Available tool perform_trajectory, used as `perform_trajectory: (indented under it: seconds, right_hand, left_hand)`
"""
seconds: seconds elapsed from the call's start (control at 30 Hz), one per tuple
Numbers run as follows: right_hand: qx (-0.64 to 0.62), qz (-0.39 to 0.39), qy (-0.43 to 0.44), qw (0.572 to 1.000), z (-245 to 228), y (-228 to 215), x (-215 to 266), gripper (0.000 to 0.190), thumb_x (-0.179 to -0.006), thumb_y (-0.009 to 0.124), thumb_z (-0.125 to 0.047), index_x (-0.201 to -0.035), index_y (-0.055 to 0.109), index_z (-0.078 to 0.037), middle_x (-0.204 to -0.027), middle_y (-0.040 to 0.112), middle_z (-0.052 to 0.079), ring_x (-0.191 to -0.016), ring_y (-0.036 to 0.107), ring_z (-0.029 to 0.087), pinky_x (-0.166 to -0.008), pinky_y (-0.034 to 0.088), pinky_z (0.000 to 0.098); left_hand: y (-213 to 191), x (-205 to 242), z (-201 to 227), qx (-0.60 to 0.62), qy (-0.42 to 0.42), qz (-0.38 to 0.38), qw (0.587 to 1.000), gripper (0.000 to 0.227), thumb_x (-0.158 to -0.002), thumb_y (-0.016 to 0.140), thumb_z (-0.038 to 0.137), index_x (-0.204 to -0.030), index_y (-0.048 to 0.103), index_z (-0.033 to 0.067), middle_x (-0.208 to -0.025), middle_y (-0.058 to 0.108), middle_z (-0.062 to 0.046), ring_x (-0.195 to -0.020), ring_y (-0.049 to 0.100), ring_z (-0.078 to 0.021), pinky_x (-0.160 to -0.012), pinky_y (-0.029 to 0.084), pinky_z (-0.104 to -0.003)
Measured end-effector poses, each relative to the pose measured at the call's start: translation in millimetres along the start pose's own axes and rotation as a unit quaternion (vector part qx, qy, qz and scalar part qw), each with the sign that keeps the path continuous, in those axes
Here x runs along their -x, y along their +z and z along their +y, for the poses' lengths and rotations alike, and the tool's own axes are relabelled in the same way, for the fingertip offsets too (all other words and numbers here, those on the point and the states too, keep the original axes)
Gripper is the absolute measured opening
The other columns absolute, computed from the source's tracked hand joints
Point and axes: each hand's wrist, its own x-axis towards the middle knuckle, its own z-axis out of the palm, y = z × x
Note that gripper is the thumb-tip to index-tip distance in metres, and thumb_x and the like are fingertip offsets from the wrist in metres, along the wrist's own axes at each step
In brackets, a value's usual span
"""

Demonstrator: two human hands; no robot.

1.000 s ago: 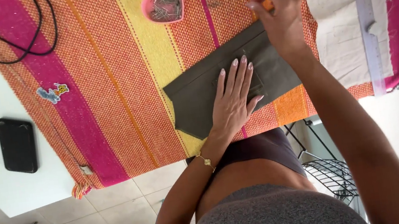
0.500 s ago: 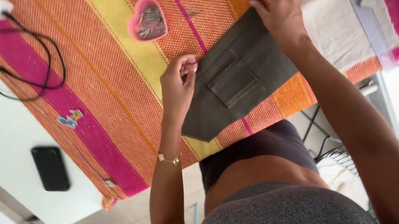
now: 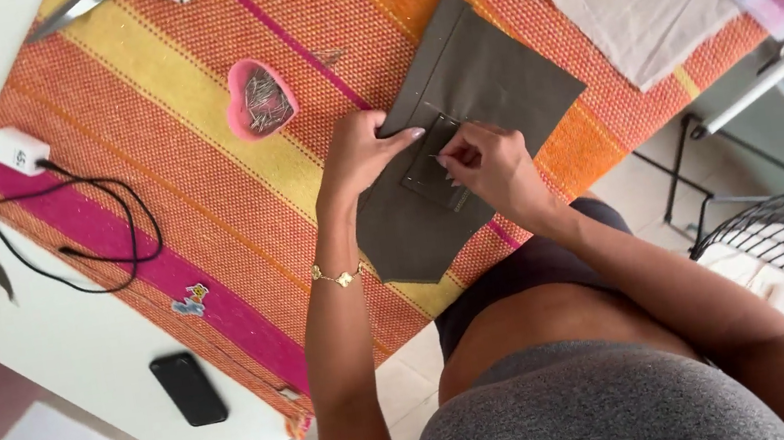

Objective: Measuring, marking with chalk, and pinning a pocket piece onto a larger fabric garment component on an ironing board.

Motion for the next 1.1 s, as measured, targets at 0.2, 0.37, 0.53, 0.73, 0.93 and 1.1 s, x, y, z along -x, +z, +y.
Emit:
perform_trajectory:
  seconds: [0.2,0.37,0.53,0.73,0.93,1.1]
  right_hand:
    - [0.049,-0.004,0.011,0.999,23,5,-2,0.013,-0.095,0.084,-0.011,-0.100,0.077,-0.002,-0.080,0.068,0.017,-0.069,0.075,0.033,-0.058,0.061,0.0424]
    - [0.054,-0.008,0.020,0.998,23,4,-4,0.013,-0.092,0.084,-0.013,-0.099,0.076,-0.004,-0.079,0.069,0.018,-0.071,0.076,0.036,-0.059,0.061,0.0449]
    - [0.052,-0.006,0.017,0.998,23,6,-5,0.012,-0.090,0.084,-0.012,-0.095,0.076,-0.005,-0.077,0.070,0.015,-0.069,0.076,0.033,-0.059,0.061,0.0435]
    - [0.079,-0.006,-0.021,0.997,13,2,-5,0.010,-0.091,0.082,-0.011,-0.094,0.073,-0.009,-0.080,0.067,0.013,-0.069,0.074,0.033,-0.058,0.060,0.0430]
    - [0.053,-0.011,-0.012,0.998,13,2,-2,0.010,-0.088,0.080,-0.005,-0.096,0.074,-0.006,-0.084,0.066,0.017,-0.076,0.074,0.039,-0.065,0.062,0.0470]
    - [0.064,-0.007,0.006,0.998,31,11,-5,0.013,-0.086,0.082,-0.004,-0.098,0.076,-0.008,-0.084,0.067,0.013,-0.075,0.075,0.036,-0.065,0.063,0.0463]
  left_hand:
    - [-4,4,9,0.020,-0.023,-0.021,0.999,0.063,-0.088,0.090,0.040,-0.062,0.037,0.0173,-0.053,0.027,0.011,-0.050,0.026,-0.0074,-0.047,0.020,-0.029]
    - [-2,5,8,0.013,-0.014,-0.024,1.000,0.063,-0.091,0.087,0.041,-0.064,0.034,0.0182,-0.057,0.024,0.010,-0.051,0.024,-0.0083,-0.048,0.020,-0.029]
    - [-2,11,25,0.016,0.002,-0.024,1.000,0.071,-0.084,0.095,0.046,-0.062,0.032,0.0207,-0.052,0.025,0.013,-0.049,0.023,-0.0048,-0.045,0.021,-0.024]
    - [5,13,25,-0.028,0.009,0.005,1.000,0.074,-0.075,0.096,0.041,-0.063,0.026,0.0197,-0.054,0.018,0.010,-0.049,0.017,-0.0079,-0.044,0.018,-0.029]
    - [0,14,30,0.002,-0.024,-0.009,1.000,0.072,-0.074,0.095,0.036,-0.059,0.026,0.0200,-0.054,0.018,0.008,-0.048,0.016,-0.0106,-0.043,0.019,-0.031]
    - [0,20,38,0.009,-0.011,0.003,1.000,0.072,-0.074,0.095,0.032,-0.061,0.025,0.0197,-0.054,0.018,0.011,-0.049,0.017,-0.0056,-0.043,0.018,-0.028]
